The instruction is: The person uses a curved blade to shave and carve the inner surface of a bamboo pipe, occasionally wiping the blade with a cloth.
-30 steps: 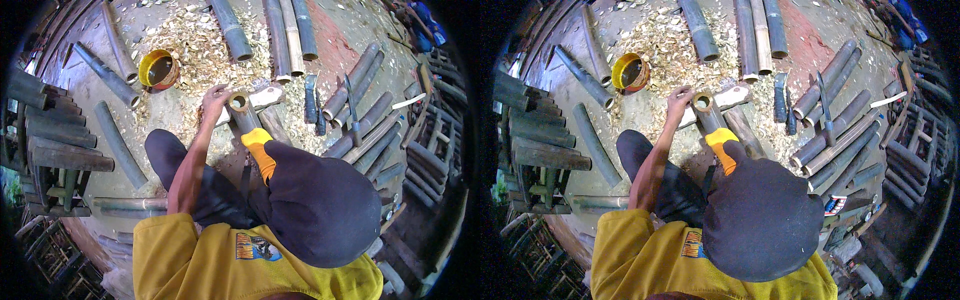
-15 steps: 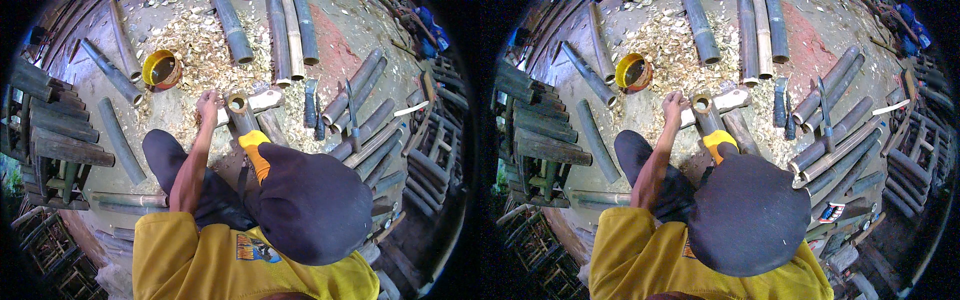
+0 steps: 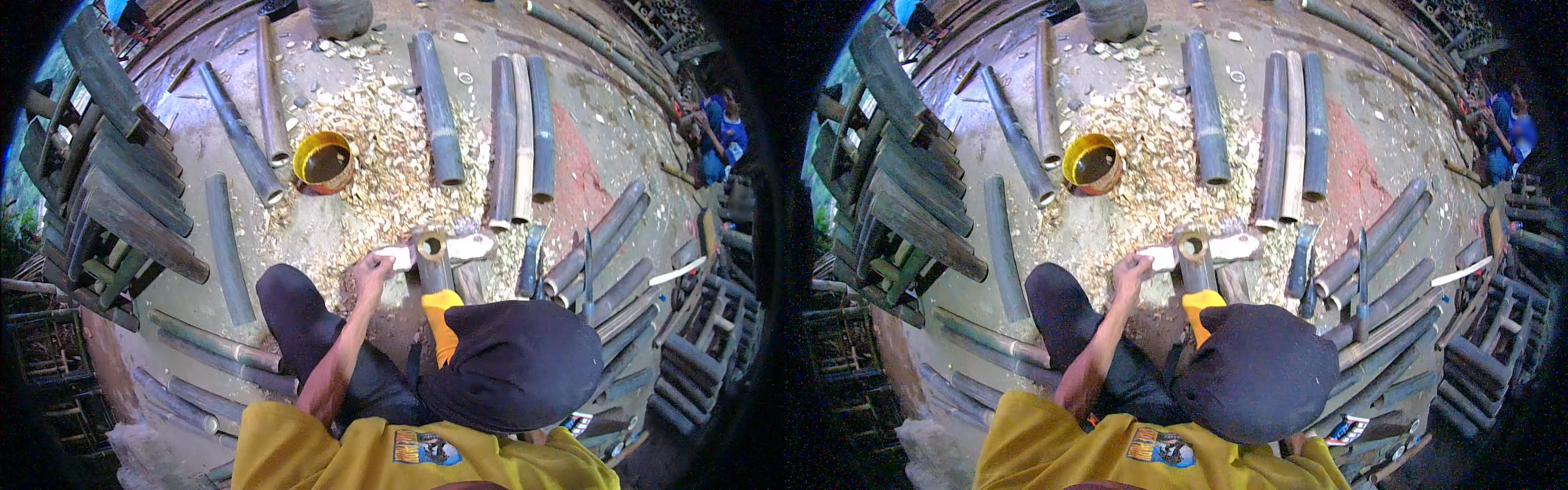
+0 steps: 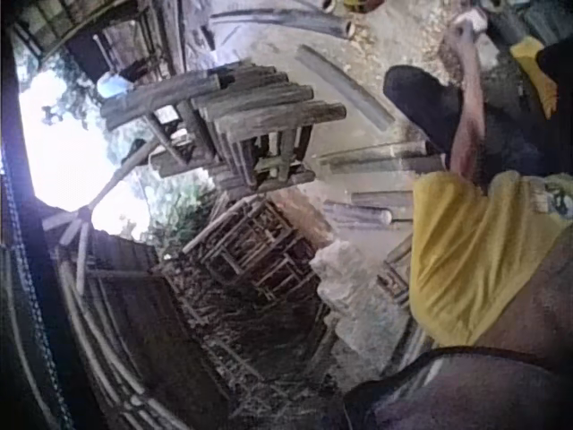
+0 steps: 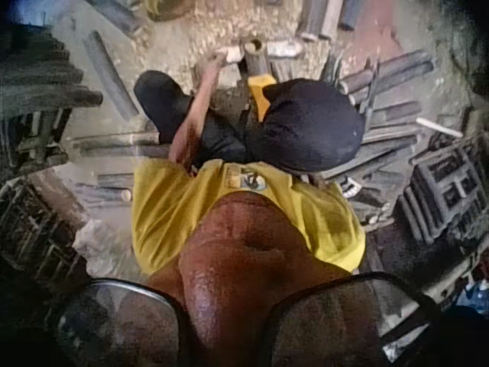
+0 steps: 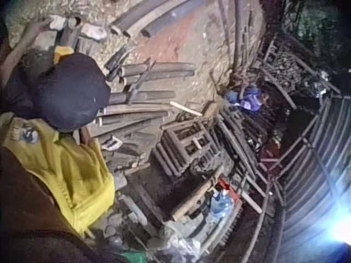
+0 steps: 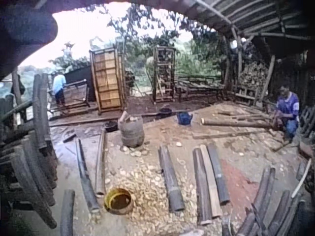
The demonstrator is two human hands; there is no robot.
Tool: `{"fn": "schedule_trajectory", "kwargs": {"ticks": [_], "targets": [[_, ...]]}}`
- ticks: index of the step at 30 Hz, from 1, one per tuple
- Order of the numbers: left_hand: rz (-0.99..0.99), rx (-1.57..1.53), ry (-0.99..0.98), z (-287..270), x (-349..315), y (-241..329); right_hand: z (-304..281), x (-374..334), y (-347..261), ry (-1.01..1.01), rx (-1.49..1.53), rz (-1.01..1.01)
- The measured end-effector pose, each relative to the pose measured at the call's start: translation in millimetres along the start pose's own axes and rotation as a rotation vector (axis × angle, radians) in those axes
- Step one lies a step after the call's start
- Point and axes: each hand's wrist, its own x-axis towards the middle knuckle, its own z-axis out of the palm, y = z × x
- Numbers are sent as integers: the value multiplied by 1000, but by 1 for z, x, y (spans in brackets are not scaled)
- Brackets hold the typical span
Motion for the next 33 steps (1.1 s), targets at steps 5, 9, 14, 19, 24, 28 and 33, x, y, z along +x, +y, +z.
{"fn": "schedule_trajectory", "kwargs": {"ticks": [5,9,14,19,24,28,33], "targets": [[-18,-103,61,-30,-11,-9,-34,2,80,265,-234,67],[19,-29,81,-35,-22,-11,-58,23,121,363,-421,128],[17,131,99,-32,-38,-3,-57,58,130,435,-496,137],[-66,-87,55,-30,-44,-26,-47,91,146,464,-400,198],[27,-4,27,-43,-49,-19,-60,82,157,466,-316,32],[-4,-47,42,-41,-55,23,-127,70,148,786,-40,-128],[97,-93,56,-71,-56,40,-209,-8,-24,675,807,-383]]}}
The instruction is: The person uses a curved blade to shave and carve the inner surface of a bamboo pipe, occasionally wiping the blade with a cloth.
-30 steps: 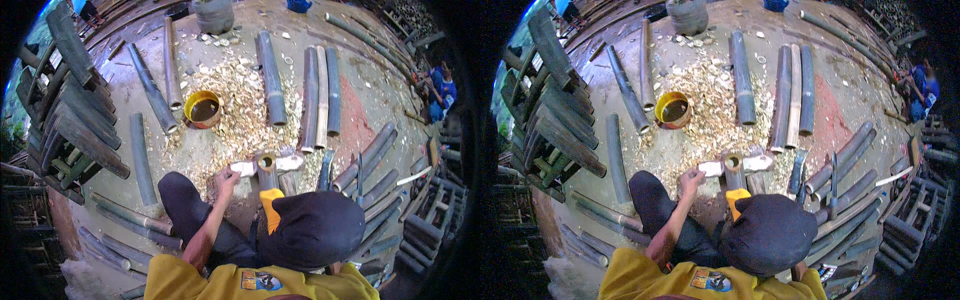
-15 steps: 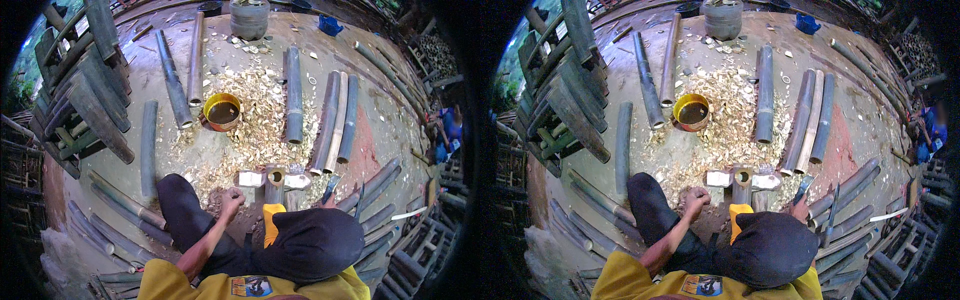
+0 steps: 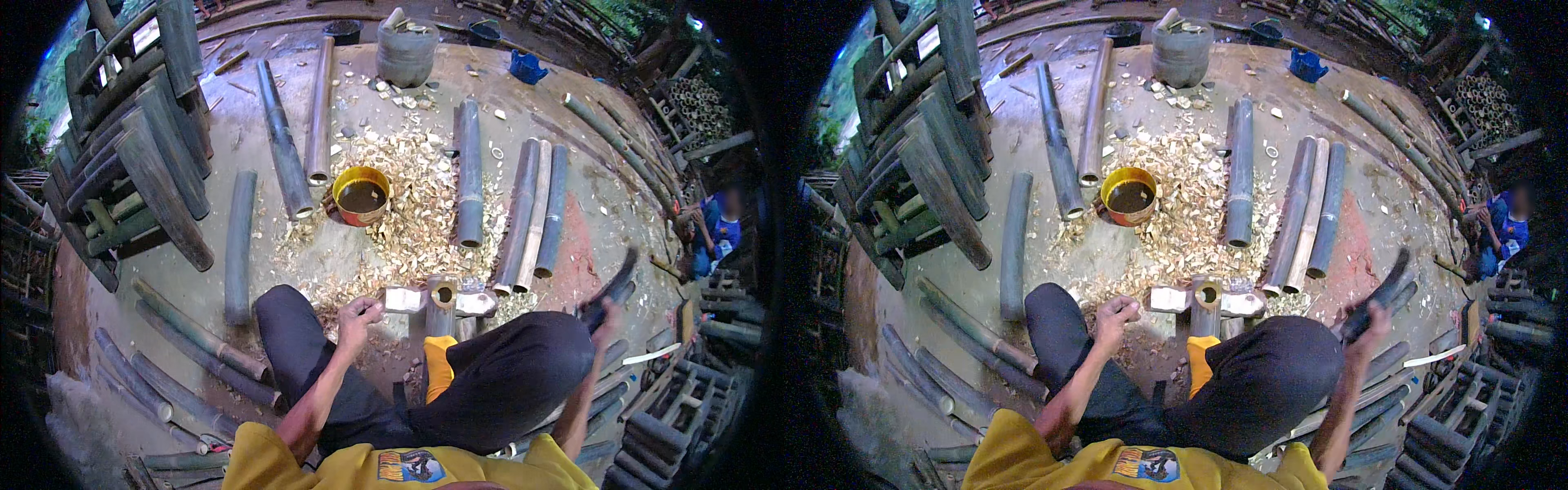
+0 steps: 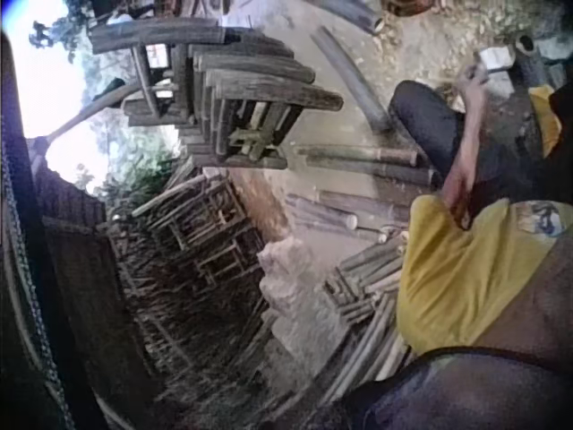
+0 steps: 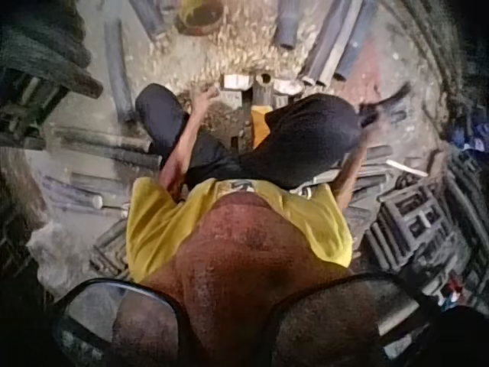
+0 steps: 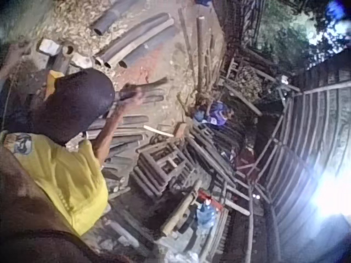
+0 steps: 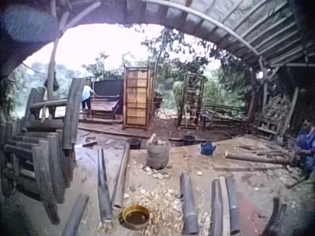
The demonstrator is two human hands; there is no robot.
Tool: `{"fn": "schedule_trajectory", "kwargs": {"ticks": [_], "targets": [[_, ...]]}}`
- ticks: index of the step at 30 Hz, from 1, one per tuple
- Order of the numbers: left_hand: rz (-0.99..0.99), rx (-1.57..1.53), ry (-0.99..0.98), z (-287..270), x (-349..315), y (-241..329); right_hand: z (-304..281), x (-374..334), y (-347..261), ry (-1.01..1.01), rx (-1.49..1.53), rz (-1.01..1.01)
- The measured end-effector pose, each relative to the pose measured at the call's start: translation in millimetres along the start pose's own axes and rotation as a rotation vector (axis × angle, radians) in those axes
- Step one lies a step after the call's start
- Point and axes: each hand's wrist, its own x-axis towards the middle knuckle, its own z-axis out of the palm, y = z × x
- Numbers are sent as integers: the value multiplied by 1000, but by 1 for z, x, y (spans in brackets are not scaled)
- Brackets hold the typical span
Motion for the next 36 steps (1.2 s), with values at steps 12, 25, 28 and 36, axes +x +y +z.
{"fn": "schedule_trajectory", "kwargs": {"ticks": [12,25,28,36], "targets": [[220,-635,-361,45,-40,139,162,-118,-208,-783,340,211],[391,-1240,-619,61,-63,212,193,-169,-157,-1112,586,445],[367,-1232,-588,64,-63,209,192,-167,-157,-1096,580,479],[333,-1171,-468,69,-59,204,192,-162,-151,-1076,546,460]]}}
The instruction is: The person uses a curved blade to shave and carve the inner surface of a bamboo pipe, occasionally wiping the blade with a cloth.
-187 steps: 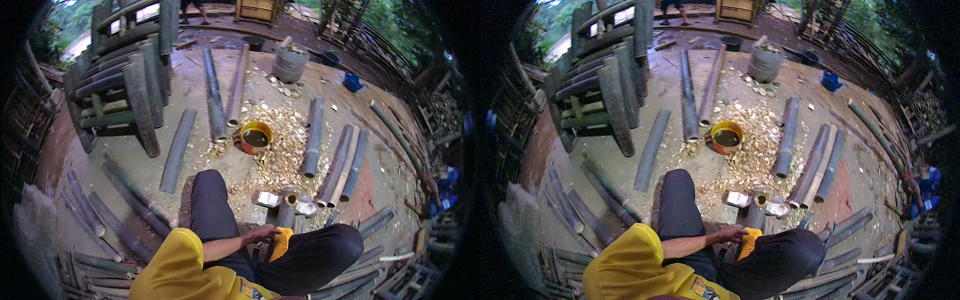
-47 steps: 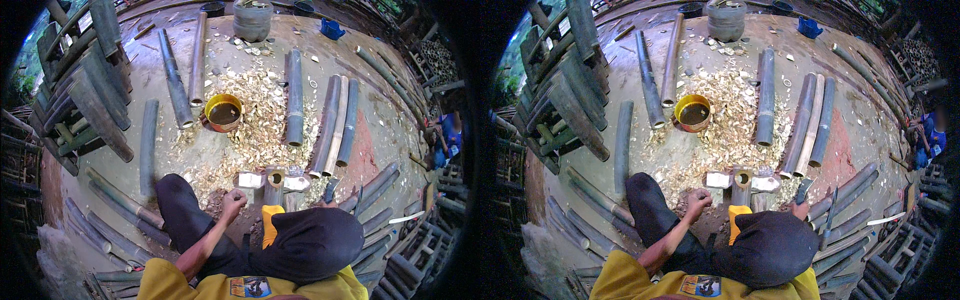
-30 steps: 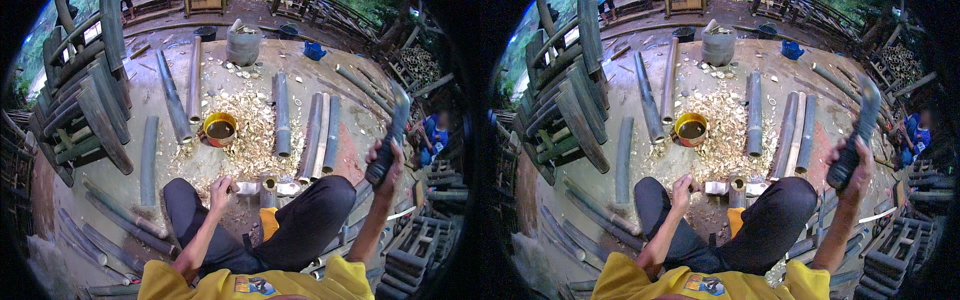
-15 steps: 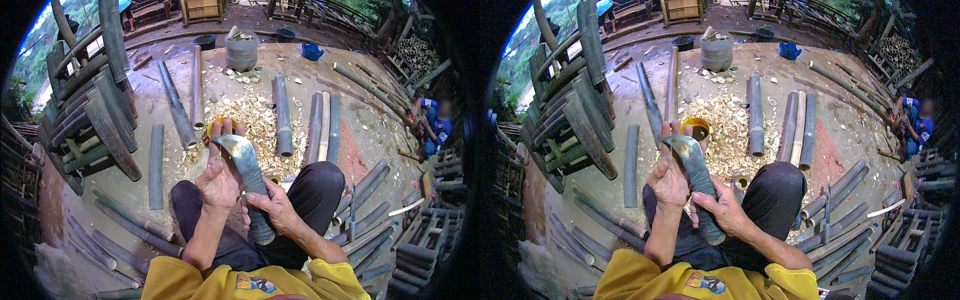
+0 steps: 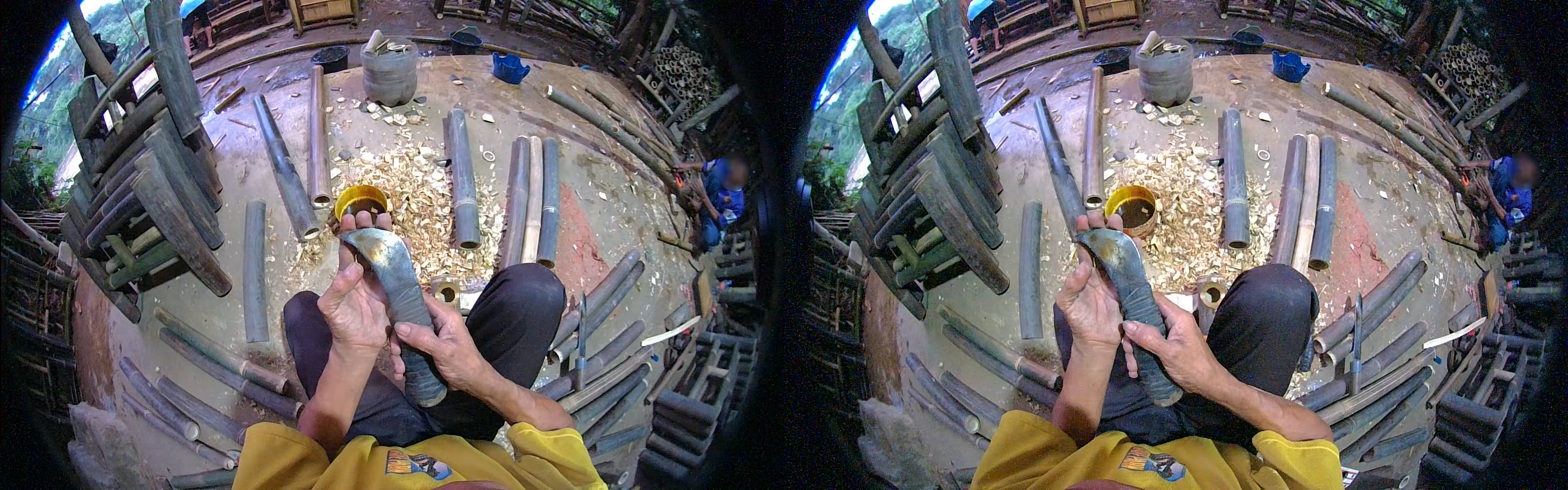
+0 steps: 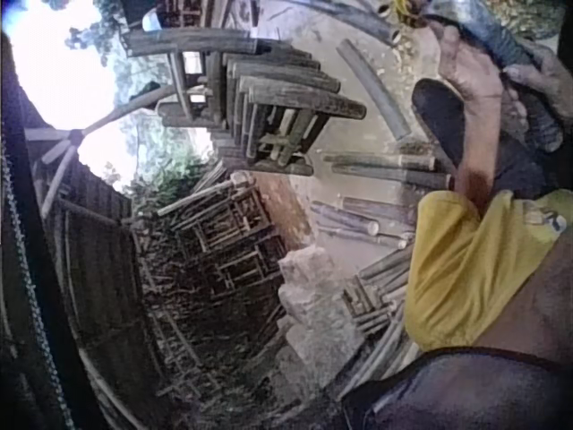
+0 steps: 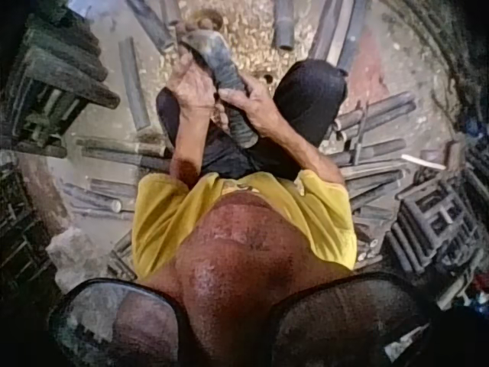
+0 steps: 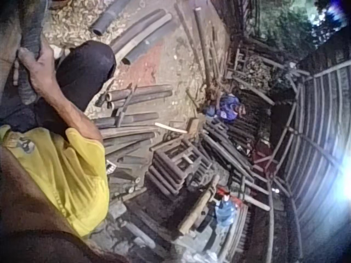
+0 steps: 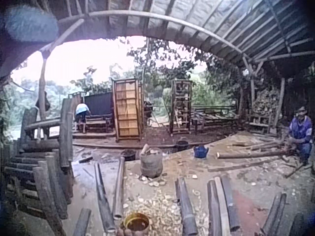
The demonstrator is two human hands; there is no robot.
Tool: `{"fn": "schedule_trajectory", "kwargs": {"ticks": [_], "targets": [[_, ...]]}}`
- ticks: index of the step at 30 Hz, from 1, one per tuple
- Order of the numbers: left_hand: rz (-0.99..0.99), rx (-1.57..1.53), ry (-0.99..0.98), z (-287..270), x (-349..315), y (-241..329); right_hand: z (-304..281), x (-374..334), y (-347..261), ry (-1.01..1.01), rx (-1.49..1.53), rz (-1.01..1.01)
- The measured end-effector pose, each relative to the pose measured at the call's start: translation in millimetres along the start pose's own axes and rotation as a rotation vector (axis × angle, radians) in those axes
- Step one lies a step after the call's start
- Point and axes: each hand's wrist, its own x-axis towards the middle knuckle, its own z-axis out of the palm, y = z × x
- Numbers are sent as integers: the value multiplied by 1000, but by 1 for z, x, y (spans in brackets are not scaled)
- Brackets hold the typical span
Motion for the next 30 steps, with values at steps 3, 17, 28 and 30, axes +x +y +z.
{"fn": "schedule_trajectory", "kwargs": {"ticks": [3,17,28,30], "targets": [[7,3,12,-1,1,-2,-1,0,2,13,21,-1],[49,91,84,2,-5,-3,1,-4,2,8,-16,-32],[15,157,123,8,-7,4,4,-6,-1,45,-225,-88],[-71,194,153,5,-6,11,-2,-5,7,68,-519,-185]]}}
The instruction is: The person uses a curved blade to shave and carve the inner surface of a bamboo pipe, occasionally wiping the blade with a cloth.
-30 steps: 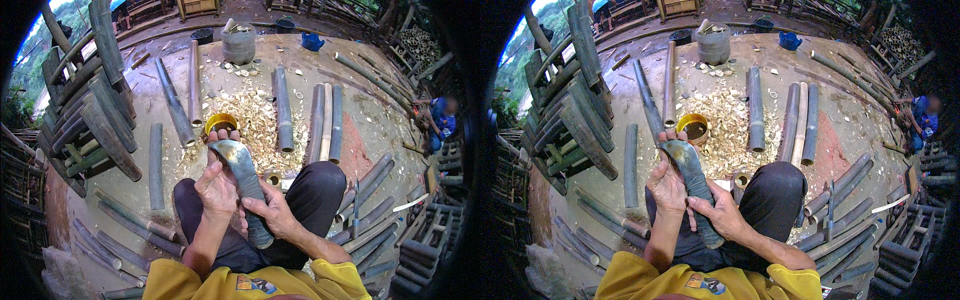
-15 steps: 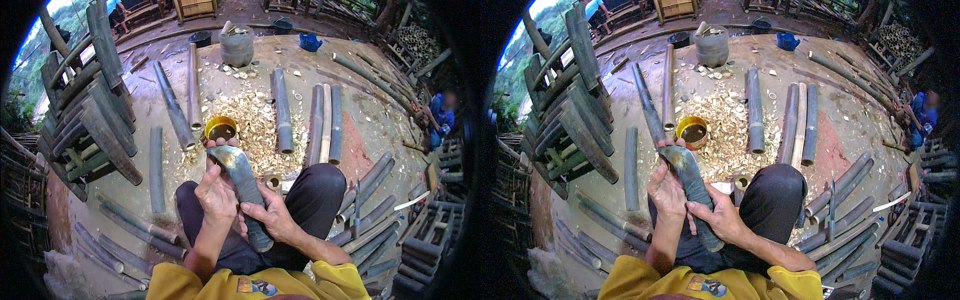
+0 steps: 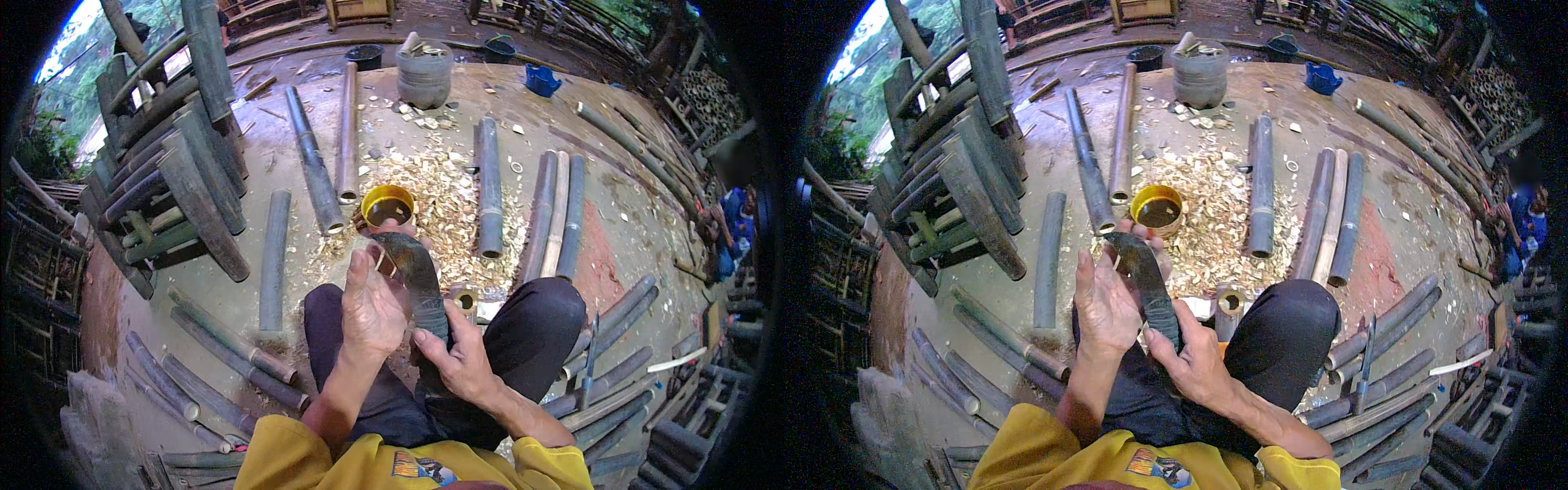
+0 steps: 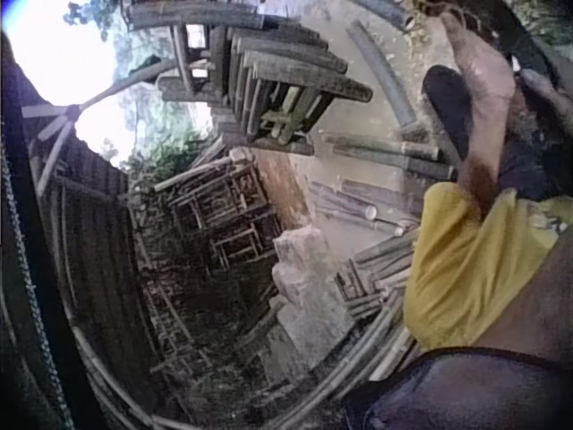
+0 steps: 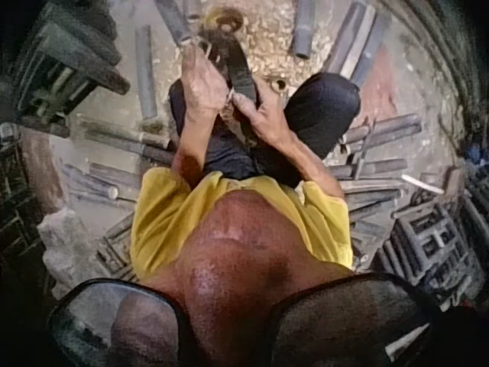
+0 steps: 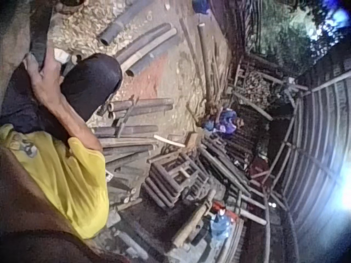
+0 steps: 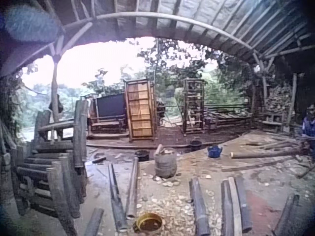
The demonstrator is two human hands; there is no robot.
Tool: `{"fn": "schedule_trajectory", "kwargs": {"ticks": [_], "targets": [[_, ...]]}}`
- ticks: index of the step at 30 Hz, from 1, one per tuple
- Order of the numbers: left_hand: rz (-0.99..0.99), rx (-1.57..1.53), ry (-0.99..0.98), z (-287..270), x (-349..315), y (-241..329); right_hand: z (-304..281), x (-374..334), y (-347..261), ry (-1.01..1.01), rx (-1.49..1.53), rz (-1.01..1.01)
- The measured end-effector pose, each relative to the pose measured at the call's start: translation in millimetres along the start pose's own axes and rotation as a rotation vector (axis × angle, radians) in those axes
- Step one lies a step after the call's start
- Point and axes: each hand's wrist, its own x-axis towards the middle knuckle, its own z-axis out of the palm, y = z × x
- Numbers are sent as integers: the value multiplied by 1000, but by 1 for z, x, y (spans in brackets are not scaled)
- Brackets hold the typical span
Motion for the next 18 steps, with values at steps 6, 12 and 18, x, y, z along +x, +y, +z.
{"fn": "schedule_trajectory", "kwargs": {"ticks": [6,12,18], "targets": [[-113,47,316,5,4,16,9,2,-6,18,-399,-191],[-97,-18,391,-3,0,13,8,1,-2,-74,-317,-28],[-43,8,326,-2,-8,10,9,-1,-1,-64,-270,-36]]}}
